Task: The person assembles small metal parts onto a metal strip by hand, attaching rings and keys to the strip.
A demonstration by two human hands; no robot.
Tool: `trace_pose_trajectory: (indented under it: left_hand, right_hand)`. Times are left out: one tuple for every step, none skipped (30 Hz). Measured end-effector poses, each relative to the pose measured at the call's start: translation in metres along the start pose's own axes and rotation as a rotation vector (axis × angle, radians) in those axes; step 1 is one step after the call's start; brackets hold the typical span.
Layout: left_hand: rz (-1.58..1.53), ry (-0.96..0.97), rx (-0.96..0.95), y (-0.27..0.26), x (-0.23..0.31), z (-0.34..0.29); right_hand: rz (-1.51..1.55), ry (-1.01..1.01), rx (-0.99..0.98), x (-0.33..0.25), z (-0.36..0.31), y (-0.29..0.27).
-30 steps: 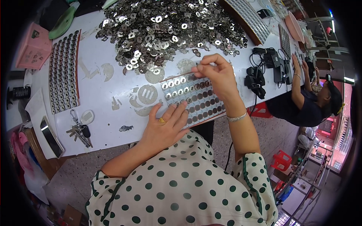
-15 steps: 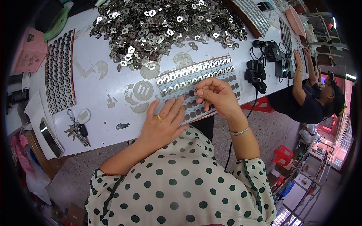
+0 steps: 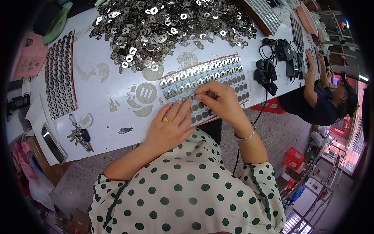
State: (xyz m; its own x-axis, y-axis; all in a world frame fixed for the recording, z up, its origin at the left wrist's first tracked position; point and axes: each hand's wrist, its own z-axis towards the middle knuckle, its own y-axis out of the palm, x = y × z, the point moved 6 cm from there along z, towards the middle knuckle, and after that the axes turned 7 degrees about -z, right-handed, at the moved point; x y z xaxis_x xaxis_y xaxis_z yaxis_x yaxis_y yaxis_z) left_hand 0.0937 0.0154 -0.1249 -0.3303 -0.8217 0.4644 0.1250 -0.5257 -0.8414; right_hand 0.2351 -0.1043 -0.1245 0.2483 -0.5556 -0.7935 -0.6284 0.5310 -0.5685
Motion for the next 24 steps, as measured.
trace_pose_trajectory:
  left_hand:
    - [0.016,0.0,0.0,0.0,0.0,0.0]
    - [0.016,-0.002,-0.001,0.0,0.0,-0.001]
    - [0.02,-0.001,0.003,0.001,0.0,-0.001]
    - [0.024,0.0,0.008,0.001,0.0,-0.001]
    - [0.022,-0.001,0.009,0.001,0.0,-0.001]
    - [0.028,-0.002,0.007,0.001,0.001,-0.001]
    - [0.034,-0.004,0.006,0.001,0.001,-0.001]
    - [0.033,-0.002,0.006,0.001,0.001,0.0]
    - [0.026,-0.003,0.003,0.001,0.002,0.0]
    - [0.02,-0.004,0.001,0.002,0.002,-0.001]
    - [0.02,-0.002,0.002,0.002,0.001,-0.001]
    - [0.025,-0.001,0.004,0.001,0.002,-0.001]
    - [0.031,0.0,0.006,0.0,0.002,-0.001]
    - [0.032,0.0,0.008,-0.001,0.002,-0.001]
    - [0.02,0.001,0.01,-0.002,0.001,0.0]
    - [0.008,0.001,0.012,-0.003,0.001,0.0]
    - [0.013,0.0,0.016,-0.003,0.0,0.001]
    - [0.003,0.004,0.013,-0.004,0.0,0.002]
    - [-0.003,0.005,0.009,-0.004,0.001,0.003]
    - [0.001,0.007,0.012,-0.004,0.001,0.004]
    - [-0.004,0.002,0.017,-0.005,0.002,0.003]
    - [-0.012,0.003,0.023,-0.005,0.002,0.004]
    - [-0.009,0.012,0.025,-0.005,0.002,0.004]
    - [-0.006,0.006,0.028,-0.005,0.002,0.004]
  right_hand:
    - [-0.028,-0.047,0.015,-0.002,0.0,0.0]
    - [-0.027,-0.046,0.013,-0.002,0.0,0.001]
    - [-0.027,-0.029,0.037,-0.004,-0.001,0.0]
    - [-0.027,-0.012,0.061,-0.004,-0.001,0.0]
    - [-0.029,-0.011,0.06,-0.005,-0.002,0.001]
    - [-0.037,-0.014,0.081,-0.004,-0.004,0.001]
    - [-0.046,-0.017,0.103,-0.003,-0.005,0.0]
    - [-0.047,-0.016,0.104,-0.002,-0.006,0.0]
    - [-0.057,-0.023,0.093,-0.001,-0.006,0.001]
    - [-0.067,-0.031,0.081,-0.001,-0.006,0.001]
    - [-0.069,-0.031,0.083,-0.002,-0.006,0.001]
    - [-0.131,-0.059,0.063,-0.006,-0.004,0.0]
    - [-0.194,-0.088,0.043,-0.01,-0.003,0.0]
    - [-0.195,-0.09,0.044,-0.013,-0.002,-0.003]
    - [-0.253,-0.124,0.009,-0.017,0.001,-0.004]
    - [-0.311,-0.159,-0.026,-0.02,0.005,-0.005]
    - [-0.312,-0.165,-0.025,-0.022,0.013,-0.009]
    - [-0.318,-0.18,0.074,-0.025,0.022,-0.019]
    - [-0.32,-0.199,0.171,-0.026,0.032,-0.029]
    - [-0.32,-0.204,0.174,-0.025,0.047,-0.032]
    - [-0.366,-0.278,0.345,-0.031,0.06,-0.041]
    - [-0.415,-0.349,0.523,-0.037,0.067,-0.05]
    - [-0.417,-0.35,0.532,-0.035,0.076,-0.051]
    - [-0.474,-0.347,0.486,-0.032,0.086,-0.045]
